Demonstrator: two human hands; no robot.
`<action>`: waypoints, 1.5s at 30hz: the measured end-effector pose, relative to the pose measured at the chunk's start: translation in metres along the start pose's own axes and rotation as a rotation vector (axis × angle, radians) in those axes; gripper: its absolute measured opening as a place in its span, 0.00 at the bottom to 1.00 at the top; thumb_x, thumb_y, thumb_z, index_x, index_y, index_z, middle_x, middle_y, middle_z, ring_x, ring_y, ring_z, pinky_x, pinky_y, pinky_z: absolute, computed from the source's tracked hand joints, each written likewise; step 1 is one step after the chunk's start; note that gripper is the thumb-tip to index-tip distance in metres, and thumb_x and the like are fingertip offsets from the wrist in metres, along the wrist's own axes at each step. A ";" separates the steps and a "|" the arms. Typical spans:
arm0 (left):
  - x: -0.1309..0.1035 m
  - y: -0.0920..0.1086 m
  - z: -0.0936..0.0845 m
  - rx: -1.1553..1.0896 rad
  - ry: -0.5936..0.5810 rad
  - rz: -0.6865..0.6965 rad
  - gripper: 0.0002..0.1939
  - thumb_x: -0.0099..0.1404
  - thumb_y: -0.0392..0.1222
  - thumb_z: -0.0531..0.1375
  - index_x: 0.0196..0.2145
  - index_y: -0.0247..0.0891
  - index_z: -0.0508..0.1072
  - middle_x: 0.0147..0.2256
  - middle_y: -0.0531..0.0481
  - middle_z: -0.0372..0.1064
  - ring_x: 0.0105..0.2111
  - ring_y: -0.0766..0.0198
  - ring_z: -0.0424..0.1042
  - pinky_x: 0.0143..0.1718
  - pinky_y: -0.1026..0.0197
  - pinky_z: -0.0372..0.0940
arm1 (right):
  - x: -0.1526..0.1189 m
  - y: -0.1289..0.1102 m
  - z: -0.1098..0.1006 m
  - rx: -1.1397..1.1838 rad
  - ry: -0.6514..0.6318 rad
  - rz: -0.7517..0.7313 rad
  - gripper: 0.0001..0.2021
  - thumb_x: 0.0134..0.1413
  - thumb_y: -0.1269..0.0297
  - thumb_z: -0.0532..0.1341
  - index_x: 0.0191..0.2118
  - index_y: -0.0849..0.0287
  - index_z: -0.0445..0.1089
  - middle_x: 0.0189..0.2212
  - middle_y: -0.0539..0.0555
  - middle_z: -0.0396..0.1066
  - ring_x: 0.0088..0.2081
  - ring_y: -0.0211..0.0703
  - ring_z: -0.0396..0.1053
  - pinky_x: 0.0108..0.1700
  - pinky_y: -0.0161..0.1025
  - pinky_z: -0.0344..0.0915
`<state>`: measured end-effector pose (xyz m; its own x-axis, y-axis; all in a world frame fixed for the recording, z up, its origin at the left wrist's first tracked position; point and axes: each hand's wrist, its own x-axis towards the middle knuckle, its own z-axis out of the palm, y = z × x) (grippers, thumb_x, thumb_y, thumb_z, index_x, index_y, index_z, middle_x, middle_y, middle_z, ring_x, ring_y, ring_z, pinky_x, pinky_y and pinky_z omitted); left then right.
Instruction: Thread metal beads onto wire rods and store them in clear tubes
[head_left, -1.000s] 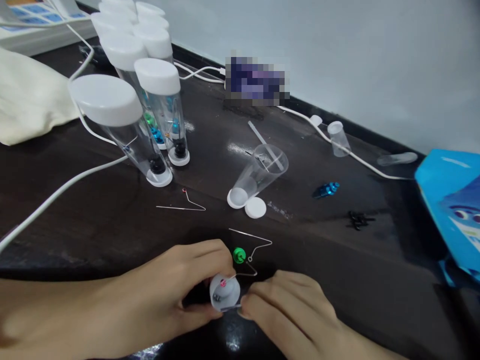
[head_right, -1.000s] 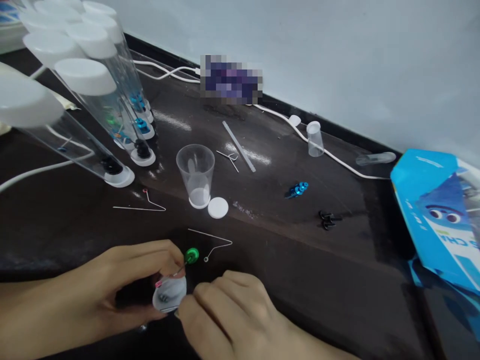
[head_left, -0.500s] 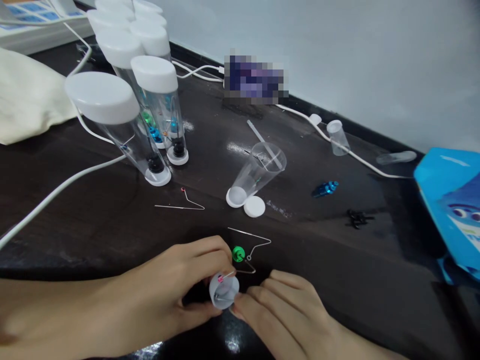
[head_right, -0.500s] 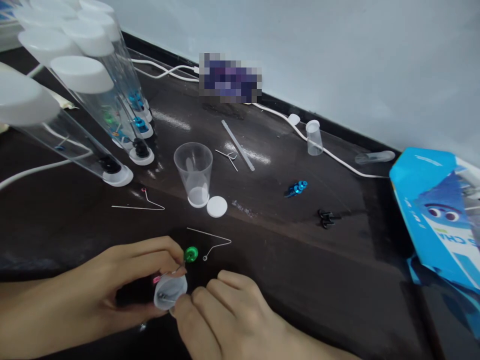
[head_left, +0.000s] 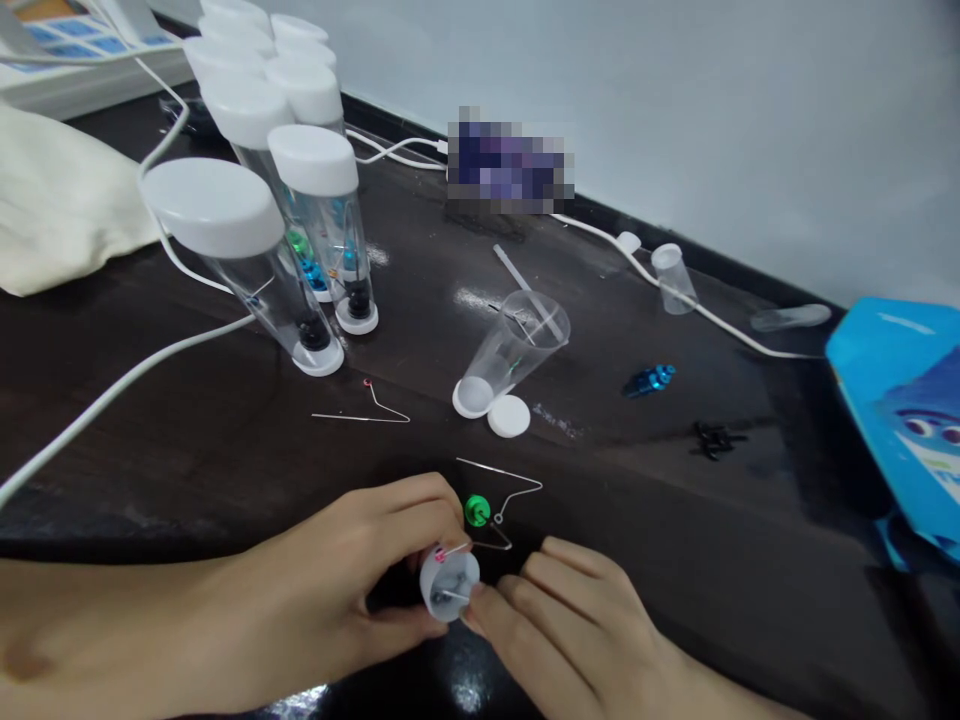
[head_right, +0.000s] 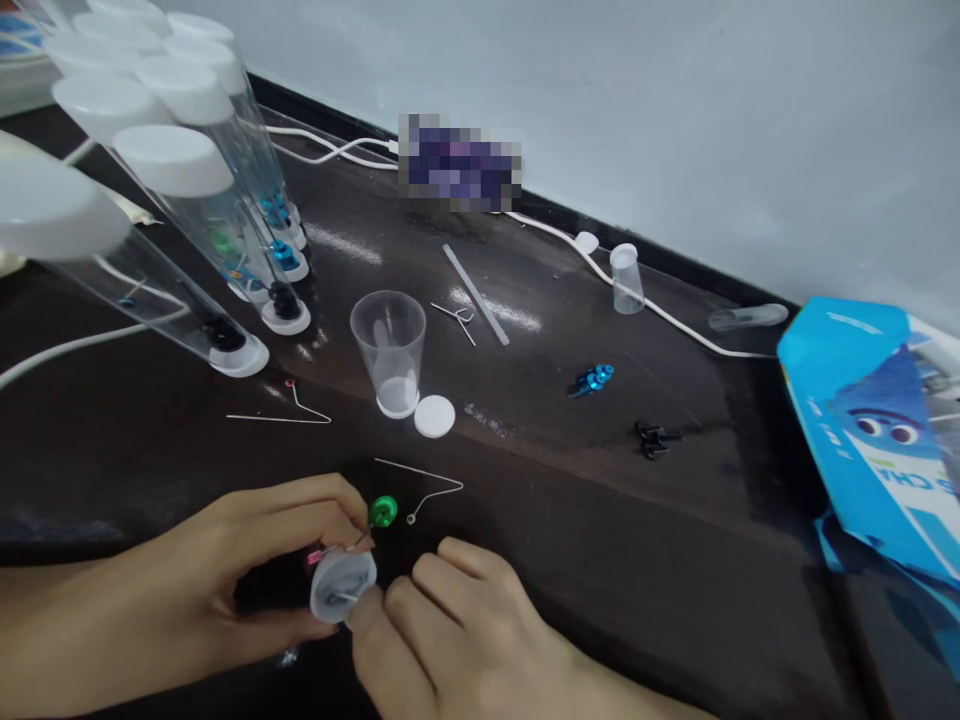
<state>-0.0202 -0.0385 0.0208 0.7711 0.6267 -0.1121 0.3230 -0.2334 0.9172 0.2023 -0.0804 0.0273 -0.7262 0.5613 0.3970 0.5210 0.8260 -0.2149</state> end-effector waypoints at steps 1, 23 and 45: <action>0.000 0.000 0.000 0.000 0.006 0.004 0.07 0.63 0.32 0.59 0.39 0.40 0.68 0.39 0.52 0.66 0.36 0.66 0.68 0.36 0.66 0.67 | 0.000 0.000 0.000 0.006 0.001 -0.002 0.14 0.66 0.77 0.51 0.39 0.65 0.75 0.24 0.51 0.75 0.25 0.39 0.68 0.32 0.39 0.65; 0.000 -0.001 0.002 -0.056 0.065 0.048 0.06 0.63 0.32 0.58 0.38 0.39 0.68 0.37 0.51 0.66 0.33 0.66 0.67 0.34 0.66 0.66 | 0.004 0.003 -0.001 -0.099 0.078 -0.027 0.15 0.60 0.80 0.52 0.34 0.63 0.75 0.22 0.52 0.73 0.25 0.40 0.71 0.29 0.39 0.68; 0.000 -0.002 0.002 -0.040 0.049 0.043 0.08 0.62 0.30 0.58 0.38 0.40 0.68 0.38 0.51 0.67 0.34 0.65 0.68 0.35 0.65 0.66 | 0.004 0.004 -0.004 -0.083 0.004 -0.040 0.17 0.62 0.79 0.50 0.35 0.64 0.76 0.23 0.54 0.74 0.26 0.41 0.70 0.29 0.39 0.67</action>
<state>-0.0196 -0.0390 0.0185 0.7557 0.6526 -0.0539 0.2671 -0.2320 0.9353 0.2036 -0.0757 0.0318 -0.7452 0.5279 0.4075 0.5274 0.8405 -0.1244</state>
